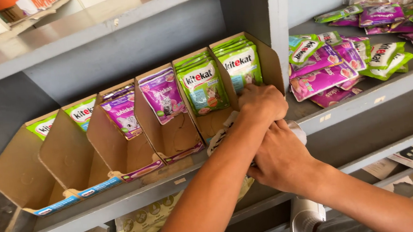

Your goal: Cleaning individual cat food pouches with a cloth and organizing them on a grocery store shelf.

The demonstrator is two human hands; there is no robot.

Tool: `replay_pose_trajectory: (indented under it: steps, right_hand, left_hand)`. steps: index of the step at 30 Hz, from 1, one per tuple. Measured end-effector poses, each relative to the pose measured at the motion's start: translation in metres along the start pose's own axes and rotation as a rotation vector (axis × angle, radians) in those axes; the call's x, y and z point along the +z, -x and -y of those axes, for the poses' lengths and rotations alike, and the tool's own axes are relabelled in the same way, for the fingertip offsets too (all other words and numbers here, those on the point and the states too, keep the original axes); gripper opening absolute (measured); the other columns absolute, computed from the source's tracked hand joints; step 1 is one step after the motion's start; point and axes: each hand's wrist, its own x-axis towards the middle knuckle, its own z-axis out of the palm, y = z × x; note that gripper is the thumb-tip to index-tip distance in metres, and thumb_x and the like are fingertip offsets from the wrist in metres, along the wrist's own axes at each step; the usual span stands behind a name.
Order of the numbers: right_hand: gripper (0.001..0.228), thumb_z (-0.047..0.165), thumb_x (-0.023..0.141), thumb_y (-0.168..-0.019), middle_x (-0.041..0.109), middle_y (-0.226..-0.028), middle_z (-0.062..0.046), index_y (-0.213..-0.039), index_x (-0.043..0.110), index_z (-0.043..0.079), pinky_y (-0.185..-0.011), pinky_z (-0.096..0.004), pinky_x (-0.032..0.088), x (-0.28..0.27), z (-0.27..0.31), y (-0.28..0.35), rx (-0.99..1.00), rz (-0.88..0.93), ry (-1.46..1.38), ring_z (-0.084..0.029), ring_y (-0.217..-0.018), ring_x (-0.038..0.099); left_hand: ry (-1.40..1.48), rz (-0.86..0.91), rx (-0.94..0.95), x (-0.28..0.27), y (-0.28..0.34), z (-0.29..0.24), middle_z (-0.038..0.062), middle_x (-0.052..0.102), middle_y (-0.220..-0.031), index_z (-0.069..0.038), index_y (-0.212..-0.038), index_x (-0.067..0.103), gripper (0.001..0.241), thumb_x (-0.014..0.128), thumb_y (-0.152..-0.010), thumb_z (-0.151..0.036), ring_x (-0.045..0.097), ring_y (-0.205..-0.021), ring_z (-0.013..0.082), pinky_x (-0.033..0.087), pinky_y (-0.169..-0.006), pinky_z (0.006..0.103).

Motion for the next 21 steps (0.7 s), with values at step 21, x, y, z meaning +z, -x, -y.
replay_pose_trajectory:
  steps: [21]
  right_hand:
    - [0.07, 0.038, 0.073, -0.073, 0.06, -0.14, -0.013, -0.137, 0.059, 0.011, -0.105, -0.055, 0.034, 0.024, -0.017, 0.012, -0.285, -0.372, -0.072, -0.04, -0.121, 0.054]
  left_hand:
    - [0.237, -0.67, 0.298, -0.003, 0.03, 0.011, 0.024, 0.068, -0.088, 0.006, -0.092, 0.069, 0.016, 0.064, -0.089, -0.009, 0.072, -0.064, 0.0369, 0.061, -0.054, 0.0466]
